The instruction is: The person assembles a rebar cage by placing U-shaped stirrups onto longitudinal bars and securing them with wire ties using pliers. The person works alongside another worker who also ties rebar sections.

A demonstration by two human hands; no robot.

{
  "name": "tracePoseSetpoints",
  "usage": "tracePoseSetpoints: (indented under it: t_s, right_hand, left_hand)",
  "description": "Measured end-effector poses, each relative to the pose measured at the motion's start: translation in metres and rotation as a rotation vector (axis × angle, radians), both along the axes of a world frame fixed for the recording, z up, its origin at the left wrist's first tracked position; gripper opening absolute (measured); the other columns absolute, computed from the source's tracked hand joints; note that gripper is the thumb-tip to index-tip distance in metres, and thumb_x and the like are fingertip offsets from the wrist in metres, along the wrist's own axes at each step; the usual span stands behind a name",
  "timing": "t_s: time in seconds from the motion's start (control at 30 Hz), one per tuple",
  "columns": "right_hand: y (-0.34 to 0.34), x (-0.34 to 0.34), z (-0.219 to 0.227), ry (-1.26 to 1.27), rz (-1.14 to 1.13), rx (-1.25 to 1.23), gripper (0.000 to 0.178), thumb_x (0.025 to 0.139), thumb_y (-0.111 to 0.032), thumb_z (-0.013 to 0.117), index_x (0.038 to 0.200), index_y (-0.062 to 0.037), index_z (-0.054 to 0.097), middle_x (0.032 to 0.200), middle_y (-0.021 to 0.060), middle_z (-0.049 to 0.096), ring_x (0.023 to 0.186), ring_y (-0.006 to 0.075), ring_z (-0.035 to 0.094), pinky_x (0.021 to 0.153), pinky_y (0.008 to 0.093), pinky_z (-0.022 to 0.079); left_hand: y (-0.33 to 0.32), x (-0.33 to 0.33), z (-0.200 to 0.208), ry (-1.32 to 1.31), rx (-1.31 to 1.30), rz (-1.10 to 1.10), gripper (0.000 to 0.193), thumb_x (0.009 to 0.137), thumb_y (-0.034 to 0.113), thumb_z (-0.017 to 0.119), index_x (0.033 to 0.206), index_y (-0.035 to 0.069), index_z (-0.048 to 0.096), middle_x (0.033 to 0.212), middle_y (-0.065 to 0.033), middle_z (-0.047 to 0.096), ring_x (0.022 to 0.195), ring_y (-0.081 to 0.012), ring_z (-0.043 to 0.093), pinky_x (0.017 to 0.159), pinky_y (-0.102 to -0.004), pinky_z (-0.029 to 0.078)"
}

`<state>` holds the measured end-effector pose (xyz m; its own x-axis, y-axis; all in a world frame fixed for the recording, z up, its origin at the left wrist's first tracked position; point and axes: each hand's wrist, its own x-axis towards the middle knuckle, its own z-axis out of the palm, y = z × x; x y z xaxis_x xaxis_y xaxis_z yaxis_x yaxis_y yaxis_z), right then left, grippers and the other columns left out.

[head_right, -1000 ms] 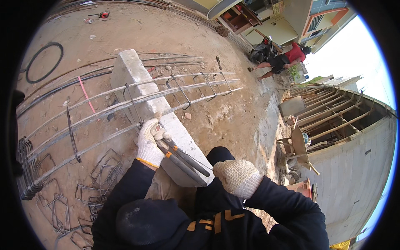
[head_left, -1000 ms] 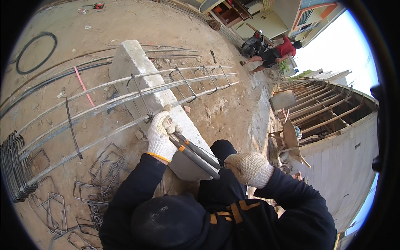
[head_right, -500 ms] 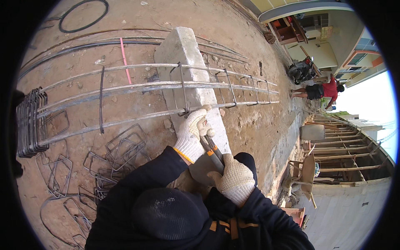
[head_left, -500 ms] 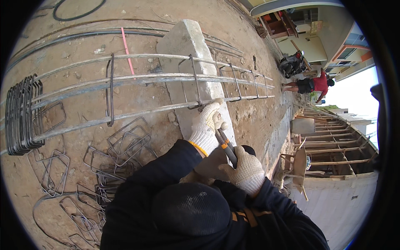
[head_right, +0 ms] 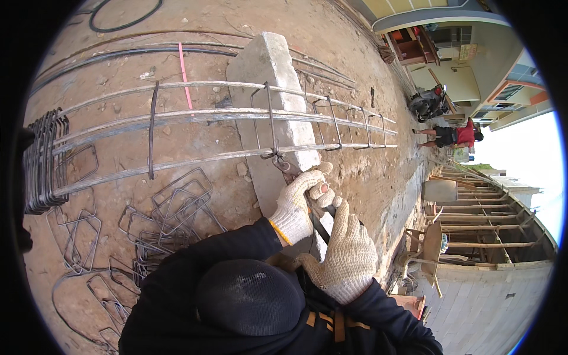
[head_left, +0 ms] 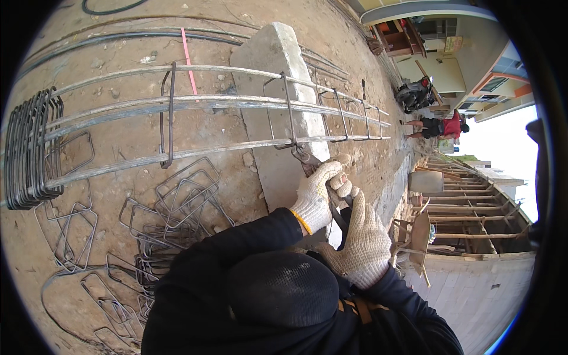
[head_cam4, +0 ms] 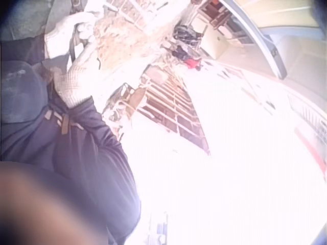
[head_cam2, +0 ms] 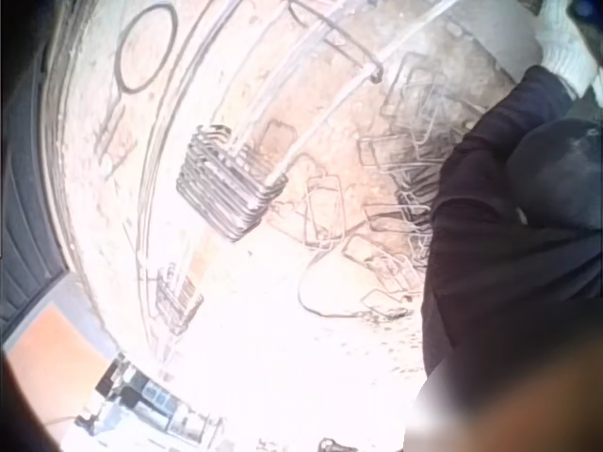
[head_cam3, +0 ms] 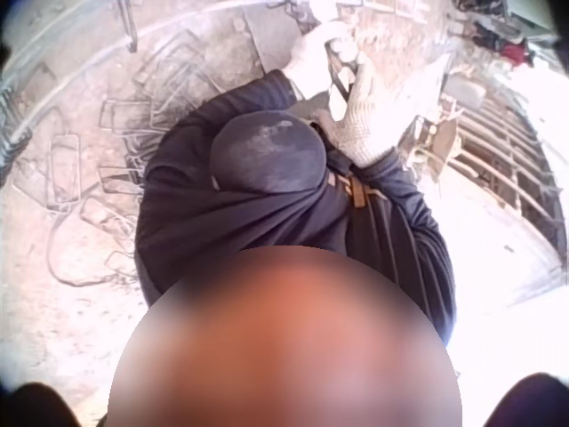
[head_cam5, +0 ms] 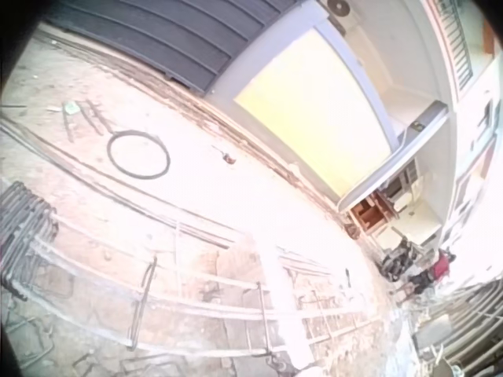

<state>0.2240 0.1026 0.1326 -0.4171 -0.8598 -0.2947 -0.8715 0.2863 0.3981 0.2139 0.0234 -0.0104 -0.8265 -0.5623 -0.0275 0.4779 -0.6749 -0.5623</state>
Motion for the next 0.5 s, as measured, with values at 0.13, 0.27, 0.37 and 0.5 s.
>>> tracePoseSetpoints:
  t_s: [0.13, 0.27, 0.37, 0.5]
  right_hand:
    - [-0.003, -0.023, -0.035, 0.183, 0.006, -0.134, 0.089, 0.067, -0.027, 0.073, 0.139, 0.0077, 0.035, 0.118, 0.0242, 0.056, 0.106, 0.0406, 0.059, 0.089, 0.0475, 0.047]
    - [-0.003, -0.043, -0.047, 0.349, 0.023, -0.051, 0.069, 0.070, -0.021, 0.070, 0.131, 0.0018, 0.046, 0.112, 0.0221, 0.058, 0.103, 0.0382, 0.059, 0.085, 0.0468, 0.048]
    - [-0.008, -0.043, -0.035, 0.091, -0.161, -0.147, 0.052, 0.075, -0.017, 0.068, 0.121, -0.0003, 0.051, 0.105, 0.0225, 0.060, 0.099, 0.0388, 0.061, 0.085, 0.0466, 0.048]
    - [-0.019, -0.053, -0.013, -0.142, -0.275, 0.061, 0.025, 0.078, -0.008, 0.062, 0.101, -0.0027, 0.054, 0.090, 0.0213, 0.063, 0.083, 0.0417, 0.063, 0.070, 0.0462, 0.049]
  left_hand:
    - [0.001, -0.014, 0.002, -0.096, 0.023, -0.005, 0.025, 0.095, 0.012, 0.057, 0.117, 0.001, 0.060, 0.059, -0.0005, 0.043, 0.057, -0.0188, 0.047, 0.069, -0.0407, 0.046]
    - [0.000, -0.020, 0.000, -0.169, 0.001, 0.019, 0.023, 0.094, 0.012, 0.060, 0.115, 0.002, 0.063, 0.060, -0.0005, 0.045, 0.055, -0.0174, 0.046, 0.065, -0.0375, 0.046]
    - [-0.001, -0.019, 0.002, -0.137, 0.011, 0.022, 0.023, 0.094, 0.012, 0.060, 0.113, 0.001, 0.065, 0.061, -0.0012, 0.047, 0.055, -0.0170, 0.047, 0.066, -0.0360, 0.047]
    - [-0.004, -0.011, 0.002, -0.110, 0.012, -0.056, 0.030, 0.096, 0.015, 0.058, 0.121, -0.001, 0.062, 0.062, -0.0008, 0.048, 0.058, -0.0166, 0.049, 0.068, -0.0348, 0.048]
